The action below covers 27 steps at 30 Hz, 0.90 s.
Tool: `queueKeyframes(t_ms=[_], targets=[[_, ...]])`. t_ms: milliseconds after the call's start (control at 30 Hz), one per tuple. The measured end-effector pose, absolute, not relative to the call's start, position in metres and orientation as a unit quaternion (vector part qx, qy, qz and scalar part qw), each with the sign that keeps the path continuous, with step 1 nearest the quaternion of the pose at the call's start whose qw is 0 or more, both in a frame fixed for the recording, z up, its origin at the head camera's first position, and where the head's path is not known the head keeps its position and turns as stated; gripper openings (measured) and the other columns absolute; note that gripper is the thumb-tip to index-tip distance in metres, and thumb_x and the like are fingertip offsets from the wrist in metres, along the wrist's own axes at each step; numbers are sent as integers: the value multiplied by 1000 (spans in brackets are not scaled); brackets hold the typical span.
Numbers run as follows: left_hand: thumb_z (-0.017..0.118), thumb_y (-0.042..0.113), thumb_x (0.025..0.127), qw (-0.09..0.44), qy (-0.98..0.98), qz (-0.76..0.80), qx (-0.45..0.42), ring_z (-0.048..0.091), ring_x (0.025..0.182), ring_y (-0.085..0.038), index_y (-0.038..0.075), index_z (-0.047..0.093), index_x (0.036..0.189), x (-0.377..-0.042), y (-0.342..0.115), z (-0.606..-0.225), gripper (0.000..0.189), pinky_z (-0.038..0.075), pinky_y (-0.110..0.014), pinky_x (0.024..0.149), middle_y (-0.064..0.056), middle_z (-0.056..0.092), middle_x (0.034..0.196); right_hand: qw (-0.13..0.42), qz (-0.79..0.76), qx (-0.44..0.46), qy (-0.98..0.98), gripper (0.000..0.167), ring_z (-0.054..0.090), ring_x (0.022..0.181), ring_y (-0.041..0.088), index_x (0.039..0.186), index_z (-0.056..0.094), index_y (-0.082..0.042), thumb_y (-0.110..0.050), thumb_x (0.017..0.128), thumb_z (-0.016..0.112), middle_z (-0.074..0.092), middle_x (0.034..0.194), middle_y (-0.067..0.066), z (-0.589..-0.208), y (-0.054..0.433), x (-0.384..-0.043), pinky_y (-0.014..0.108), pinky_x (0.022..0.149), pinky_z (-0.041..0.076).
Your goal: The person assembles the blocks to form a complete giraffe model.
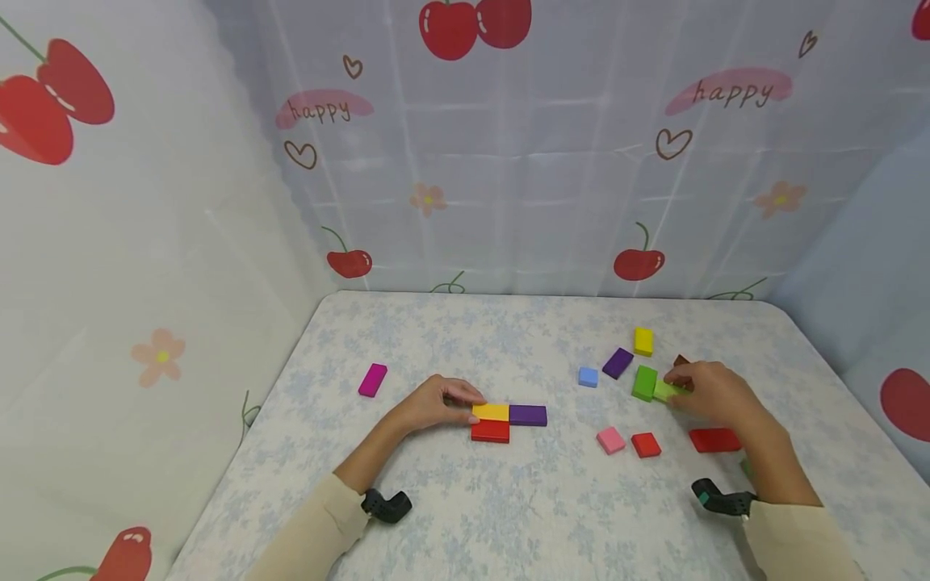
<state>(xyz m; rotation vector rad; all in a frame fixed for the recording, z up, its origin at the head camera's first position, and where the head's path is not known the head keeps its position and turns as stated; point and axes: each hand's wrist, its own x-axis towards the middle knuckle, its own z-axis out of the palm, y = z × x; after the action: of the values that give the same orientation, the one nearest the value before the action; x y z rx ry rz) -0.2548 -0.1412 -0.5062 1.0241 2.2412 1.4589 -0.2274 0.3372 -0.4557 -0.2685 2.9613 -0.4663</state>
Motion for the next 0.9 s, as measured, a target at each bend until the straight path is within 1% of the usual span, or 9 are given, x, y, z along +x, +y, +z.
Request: queueKeyframes(t_ms=[100, 200, 400, 600, 767, 900], targets=[[82, 6, 85, 143, 778, 507, 343, 64, 109, -19, 2, 76, 118, -255, -141, -508, 34, 52, -30, 89, -8, 73, 116, 61, -163, -93, 980, 37, 65, 89, 32, 114, 72, 4, -13, 83, 83, 71, 96, 15, -450, 335, -226, 54, 80, 55], [82, 7, 85, 145, 780, 507, 338, 64, 110, -22, 2, 76, 119, -255, -141, -508, 34, 52, -32, 90, -8, 73, 117, 48, -173, -106, 978, 36, 65, 89, 30, 115, 72, 4, -14, 85, 82, 72, 98, 14, -444, 331, -223, 53, 81, 56], [83, 8, 85, 140, 784, 497, 345, 64, 110, -26, 2, 75, 119, -255, -140, -506, 35, 52, -38, 90, -10, 73, 116, 12, -195, -141, 971, 33, 64, 87, 26, 115, 74, 0, -15, 86, 81, 72, 97, 7, -440, 316, -219, 48, 77, 57], [83, 7, 85, 139, 787, 497, 338, 64, 110, -26, 2, 76, 118, -255, -140, -506, 35, 51, -36, 90, -8, 74, 115, -6, -195, -171, 966, 31, 65, 86, 22, 114, 75, -4, -16, 86, 82, 73, 95, 2, -438, 295, -215, 43, 76, 56], [83, 6, 85, 139, 792, 495, 330, 63, 110, -23, 3, 76, 118, -254, -140, -507, 34, 50, -34, 92, -7, 74, 115, -3, -200, -203, 958, 30, 65, 87, 18, 115, 76, -8, -16, 86, 82, 73, 98, -2, -440, 275, -212, 34, 72, 55], [82, 6, 85, 141, 790, 495, 334, 63, 109, -24, 3, 76, 118, -254, -140, -507, 34, 51, -36, 91, -8, 74, 116, 7, -205, -219, 954, 31, 66, 88, 16, 115, 75, -9, -16, 86, 82, 72, 99, -4, -442, 260, -209, 34, 74, 57]])
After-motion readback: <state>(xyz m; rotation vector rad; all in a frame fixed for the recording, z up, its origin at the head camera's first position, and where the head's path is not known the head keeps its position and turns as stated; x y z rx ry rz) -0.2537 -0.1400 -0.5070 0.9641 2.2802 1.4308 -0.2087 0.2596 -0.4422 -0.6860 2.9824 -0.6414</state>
